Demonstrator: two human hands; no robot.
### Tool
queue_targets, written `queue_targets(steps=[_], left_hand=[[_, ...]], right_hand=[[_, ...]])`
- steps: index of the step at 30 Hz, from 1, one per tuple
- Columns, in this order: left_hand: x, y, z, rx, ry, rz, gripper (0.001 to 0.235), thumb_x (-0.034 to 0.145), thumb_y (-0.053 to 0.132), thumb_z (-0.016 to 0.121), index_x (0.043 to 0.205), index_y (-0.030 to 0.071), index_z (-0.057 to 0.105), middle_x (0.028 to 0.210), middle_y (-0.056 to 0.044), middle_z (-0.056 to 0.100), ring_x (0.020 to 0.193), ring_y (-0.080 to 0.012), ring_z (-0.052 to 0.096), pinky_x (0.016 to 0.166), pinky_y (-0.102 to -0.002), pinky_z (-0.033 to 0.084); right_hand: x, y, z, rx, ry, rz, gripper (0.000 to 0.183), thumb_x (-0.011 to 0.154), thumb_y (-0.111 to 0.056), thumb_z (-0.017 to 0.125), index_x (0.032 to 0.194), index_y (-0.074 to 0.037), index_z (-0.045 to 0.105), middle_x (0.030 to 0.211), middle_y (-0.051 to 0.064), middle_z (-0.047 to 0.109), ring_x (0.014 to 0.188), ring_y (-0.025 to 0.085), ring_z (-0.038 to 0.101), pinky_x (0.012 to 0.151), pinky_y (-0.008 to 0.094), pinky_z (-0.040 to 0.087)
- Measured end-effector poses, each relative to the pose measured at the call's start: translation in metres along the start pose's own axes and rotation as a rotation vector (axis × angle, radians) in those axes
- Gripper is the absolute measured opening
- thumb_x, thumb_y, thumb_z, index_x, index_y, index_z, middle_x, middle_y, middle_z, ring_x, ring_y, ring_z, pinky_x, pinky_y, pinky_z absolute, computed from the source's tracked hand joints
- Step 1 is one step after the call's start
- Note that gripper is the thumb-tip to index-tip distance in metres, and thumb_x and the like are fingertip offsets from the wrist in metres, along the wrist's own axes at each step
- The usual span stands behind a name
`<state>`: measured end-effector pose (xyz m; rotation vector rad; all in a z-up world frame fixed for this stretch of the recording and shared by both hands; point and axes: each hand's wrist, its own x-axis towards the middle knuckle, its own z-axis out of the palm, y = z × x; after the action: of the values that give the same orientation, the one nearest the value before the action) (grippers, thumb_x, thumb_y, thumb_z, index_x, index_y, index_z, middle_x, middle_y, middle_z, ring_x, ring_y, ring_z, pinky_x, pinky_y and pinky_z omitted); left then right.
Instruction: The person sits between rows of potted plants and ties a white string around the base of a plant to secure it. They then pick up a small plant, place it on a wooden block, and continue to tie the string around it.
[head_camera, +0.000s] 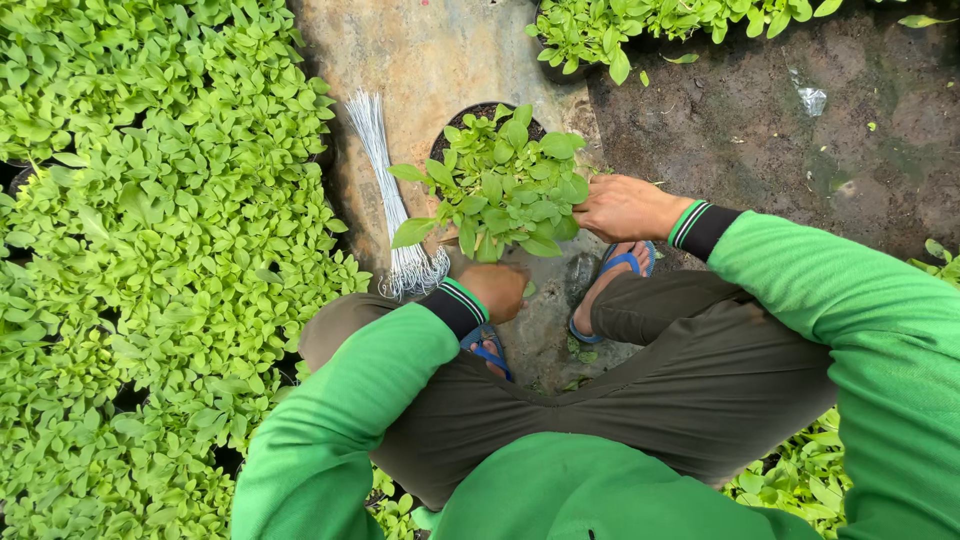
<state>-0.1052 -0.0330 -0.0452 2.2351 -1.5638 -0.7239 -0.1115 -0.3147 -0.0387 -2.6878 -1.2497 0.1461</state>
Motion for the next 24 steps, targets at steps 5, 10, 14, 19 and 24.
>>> queue_targets(steps=[5, 10, 14, 19, 24], left_hand=[[-0.004, 0.003, -0.028, -0.084, 0.394, -0.219, 0.033, 0.102, 0.02, 0.057, 0.134, 0.009, 0.06, 0.113, -0.013, 0.07, 0.094, -0.0336, 0.071, 0.079, -0.045, 0.057], [-0.011, 0.03, -0.064, -0.213, 0.612, -0.206, 0.049, 0.096, 0.01, 0.056, 0.145, 0.006, 0.053, 0.121, -0.016, 0.068, 0.093, -0.0355, 0.07, 0.078, -0.045, 0.057], [-0.013, 0.042, -0.062, -0.174, 0.625, -0.179, 0.053, 0.095, 0.012, 0.058, 0.147, 0.002, 0.05, 0.123, -0.019, 0.065, 0.107, -0.0363, 0.067, 0.089, -0.045, 0.054], [-0.017, 0.046, -0.035, -0.098, 0.615, -0.221, 0.059, 0.09, 0.012, 0.061, 0.146, -0.006, 0.048, 0.124, -0.025, 0.064, 0.107, -0.0406, 0.062, 0.093, -0.047, 0.051], [-0.018, 0.045, -0.013, 0.06, 0.616, -0.195, 0.052, 0.091, 0.014, 0.062, 0.136, -0.011, 0.052, 0.116, -0.027, 0.064, 0.112, -0.0411, 0.061, 0.097, -0.046, 0.05]], right_hand=[[0.002, -0.005, -0.023, 0.025, 0.237, 0.031, 0.024, 0.074, -0.011, 0.073, 0.096, -0.006, 0.064, 0.093, 0.007, 0.063, 0.087, 0.028, 0.064, 0.075, 0.04, 0.054], [0.005, -0.016, -0.025, -0.031, 0.27, 0.049, 0.028, 0.074, -0.011, 0.074, 0.1, -0.005, 0.064, 0.099, 0.007, 0.062, 0.088, 0.027, 0.064, 0.073, 0.039, 0.054], [0.009, -0.022, -0.021, -0.076, 0.29, 0.073, 0.027, 0.07, -0.011, 0.075, 0.094, -0.008, 0.063, 0.104, 0.008, 0.064, 0.09, 0.027, 0.065, 0.075, 0.039, 0.055], [0.012, -0.021, -0.012, -0.065, 0.205, 0.151, 0.029, 0.069, -0.014, 0.075, 0.095, -0.008, 0.065, 0.095, 0.007, 0.063, 0.086, 0.028, 0.066, 0.073, 0.041, 0.057], [0.023, -0.018, -0.013, -0.138, -0.006, 0.234, 0.009, 0.073, -0.016, 0.071, 0.076, -0.01, 0.067, 0.086, 0.007, 0.063, 0.082, 0.028, 0.068, 0.071, 0.042, 0.057]])
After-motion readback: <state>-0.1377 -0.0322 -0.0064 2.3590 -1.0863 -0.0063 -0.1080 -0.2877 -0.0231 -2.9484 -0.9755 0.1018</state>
